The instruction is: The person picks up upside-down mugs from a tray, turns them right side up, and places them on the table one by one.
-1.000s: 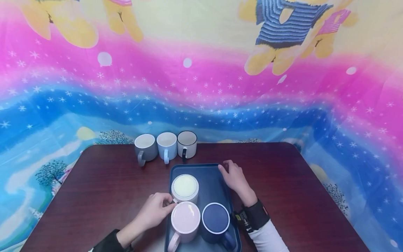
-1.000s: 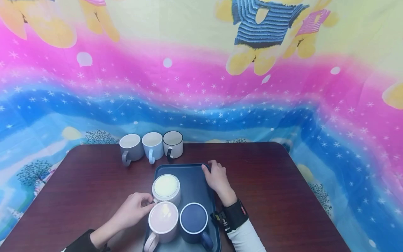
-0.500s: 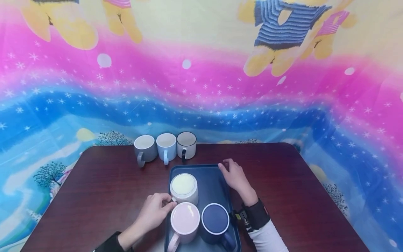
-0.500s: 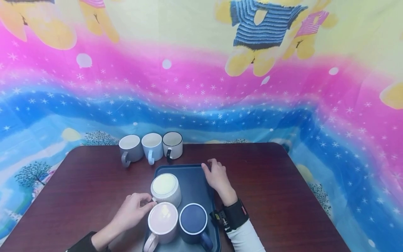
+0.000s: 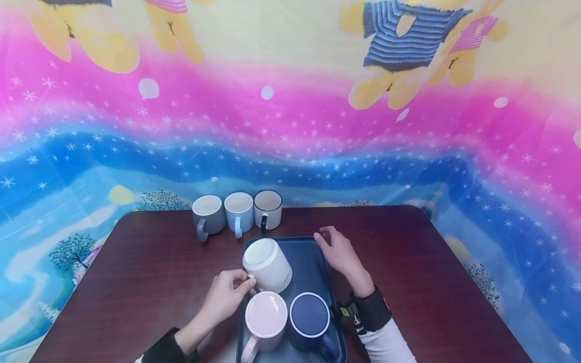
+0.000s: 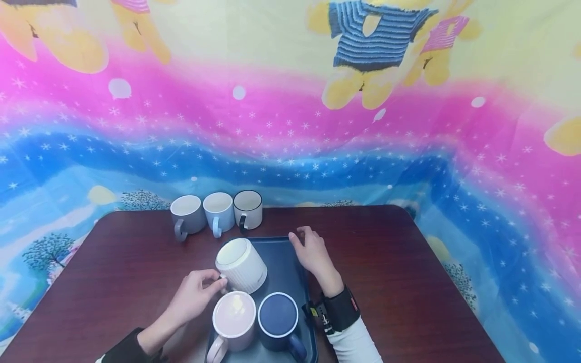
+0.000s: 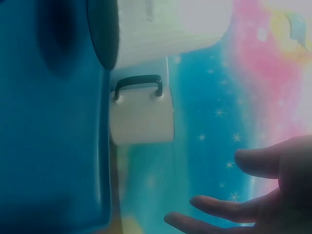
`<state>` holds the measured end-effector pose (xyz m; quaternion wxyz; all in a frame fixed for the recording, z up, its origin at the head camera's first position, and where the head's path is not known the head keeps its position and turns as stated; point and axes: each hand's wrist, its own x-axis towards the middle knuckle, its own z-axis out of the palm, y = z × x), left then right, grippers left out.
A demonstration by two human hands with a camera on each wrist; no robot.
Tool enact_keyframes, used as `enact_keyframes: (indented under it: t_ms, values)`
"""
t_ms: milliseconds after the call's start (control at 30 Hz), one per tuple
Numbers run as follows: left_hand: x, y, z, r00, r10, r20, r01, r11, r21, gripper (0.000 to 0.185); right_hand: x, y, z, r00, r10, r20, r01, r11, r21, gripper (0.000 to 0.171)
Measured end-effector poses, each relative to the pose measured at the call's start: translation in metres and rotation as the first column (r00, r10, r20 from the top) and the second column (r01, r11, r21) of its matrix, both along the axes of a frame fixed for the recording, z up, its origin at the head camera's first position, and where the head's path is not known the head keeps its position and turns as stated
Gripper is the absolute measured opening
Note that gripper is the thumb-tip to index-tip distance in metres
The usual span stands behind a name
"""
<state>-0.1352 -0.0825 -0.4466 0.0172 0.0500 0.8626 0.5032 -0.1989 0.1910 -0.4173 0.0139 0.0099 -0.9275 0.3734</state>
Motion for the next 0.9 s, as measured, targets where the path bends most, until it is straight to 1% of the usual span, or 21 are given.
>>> enact_keyframes:
  t_ms: [200,267,367,467,633,733,900]
  values:
    - [-0.007,0.006,0.006,1.0,0.014,0.01,-0.015,0.993,0.118,0.012,0.002,-0.002,0.005,1.0,0.0,0.001,0.0,1.0,-0.01,0.049]
    - [-0.009,0.007,0.008,1.0,0.013,0.02,-0.017,0.985,0.17,0.012,0.003,-0.003,0.005,1.0,0.001,0.0,-0.001,1.0,-0.01,0.049]
    - [-0.013,0.01,0.012,0.999,0.029,0.029,-0.034,0.974,0.226,0.012,0.003,-0.004,0.007,1.0,0.006,-0.006,-0.006,1.0,-0.006,0.049]
    - [-0.017,0.012,0.016,0.999,0.045,0.023,-0.049,0.97,0.238,0.011,0.003,-0.005,0.009,1.0,0.017,-0.018,-0.017,1.0,0.004,0.048]
    - [-0.023,0.014,0.024,0.998,0.058,0.016,-0.06,0.969,0.24,0.011,0.005,-0.005,0.014,1.0,0.029,-0.008,-0.029,1.0,0.012,0.049]
    - [-0.025,0.016,0.029,0.998,0.06,0.017,-0.062,0.962,0.267,0.013,0.006,-0.005,0.018,1.0,0.028,-0.002,-0.028,1.0,0.014,0.049]
    - [-0.028,0.019,0.035,0.998,0.061,0.011,-0.061,0.941,0.333,0.015,0.008,-0.006,0.022,1.0,0.02,0.011,-0.02,1.0,0.014,0.049]
